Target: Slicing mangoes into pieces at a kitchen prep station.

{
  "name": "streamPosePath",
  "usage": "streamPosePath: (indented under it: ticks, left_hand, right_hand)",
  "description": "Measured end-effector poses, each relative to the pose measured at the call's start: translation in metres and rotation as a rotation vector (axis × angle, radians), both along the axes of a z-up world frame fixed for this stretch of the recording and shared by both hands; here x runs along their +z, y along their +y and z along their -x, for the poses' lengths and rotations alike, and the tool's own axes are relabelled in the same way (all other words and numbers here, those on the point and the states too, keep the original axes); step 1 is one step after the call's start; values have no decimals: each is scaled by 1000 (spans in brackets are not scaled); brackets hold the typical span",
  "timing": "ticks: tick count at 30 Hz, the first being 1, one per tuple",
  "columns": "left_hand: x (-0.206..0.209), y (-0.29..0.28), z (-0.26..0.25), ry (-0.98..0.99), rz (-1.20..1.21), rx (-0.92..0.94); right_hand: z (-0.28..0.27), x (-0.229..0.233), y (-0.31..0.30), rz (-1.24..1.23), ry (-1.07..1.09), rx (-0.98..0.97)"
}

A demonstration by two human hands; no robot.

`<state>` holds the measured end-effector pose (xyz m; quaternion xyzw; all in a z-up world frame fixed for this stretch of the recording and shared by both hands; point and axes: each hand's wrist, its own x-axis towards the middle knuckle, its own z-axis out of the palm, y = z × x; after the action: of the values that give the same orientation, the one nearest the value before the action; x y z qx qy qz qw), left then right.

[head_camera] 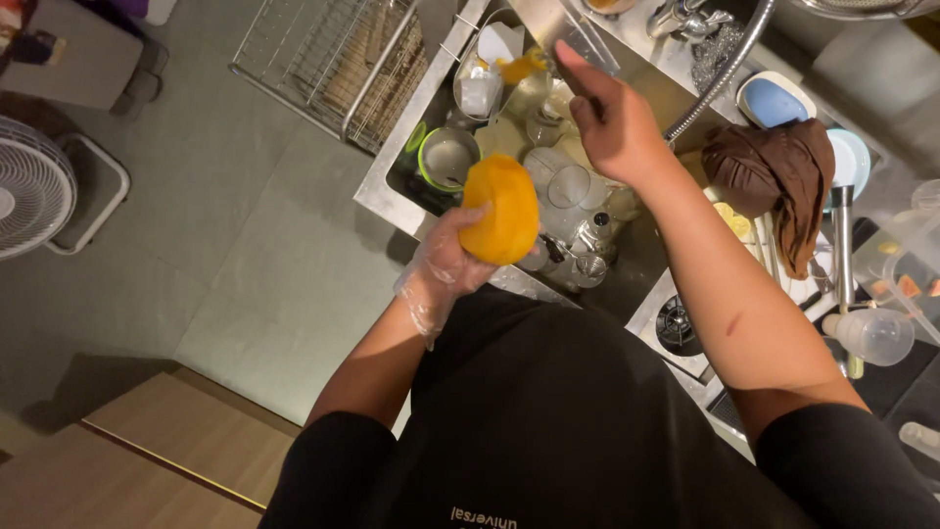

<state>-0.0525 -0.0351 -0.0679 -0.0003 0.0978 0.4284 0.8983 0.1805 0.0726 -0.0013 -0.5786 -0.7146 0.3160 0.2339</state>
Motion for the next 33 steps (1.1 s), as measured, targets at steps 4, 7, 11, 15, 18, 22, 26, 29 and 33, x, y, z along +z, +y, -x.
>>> streamPosePath:
  ticks: [4,7,11,15,18,22,26,29,33]
  left_hand:
    - [-2,7,-9,29,77,67]
    - [6,17,-23,60,-68,56]
    - [10,27,-47,133,-4,119]
    - [9,26,-73,53,103,164]
    - [1,37,-90,227,54,48]
    - [38,31,-107,306,181,30]
    - [39,21,-116,175,134,-61]
    - [55,14,-119,243,196,-41]
    - [50,9,-121,230,189,-37]
  right_hand:
    - [4,14,-18,147,-56,-116]
    - [-12,10,-44,-45,21,-114]
    - [-21,38,-102,99,196,-251]
    - [-24,60,-164,175,210,-185]
    - [-13,77,-186,33,-23,-90]
    - [-7,81,-195,-111,-59,-129]
    - [-8,85,-197,-100,13,-206]
    - [-8,87,-198,-92,16,-219]
    - [-9,84,-200,-245,-2,-169]
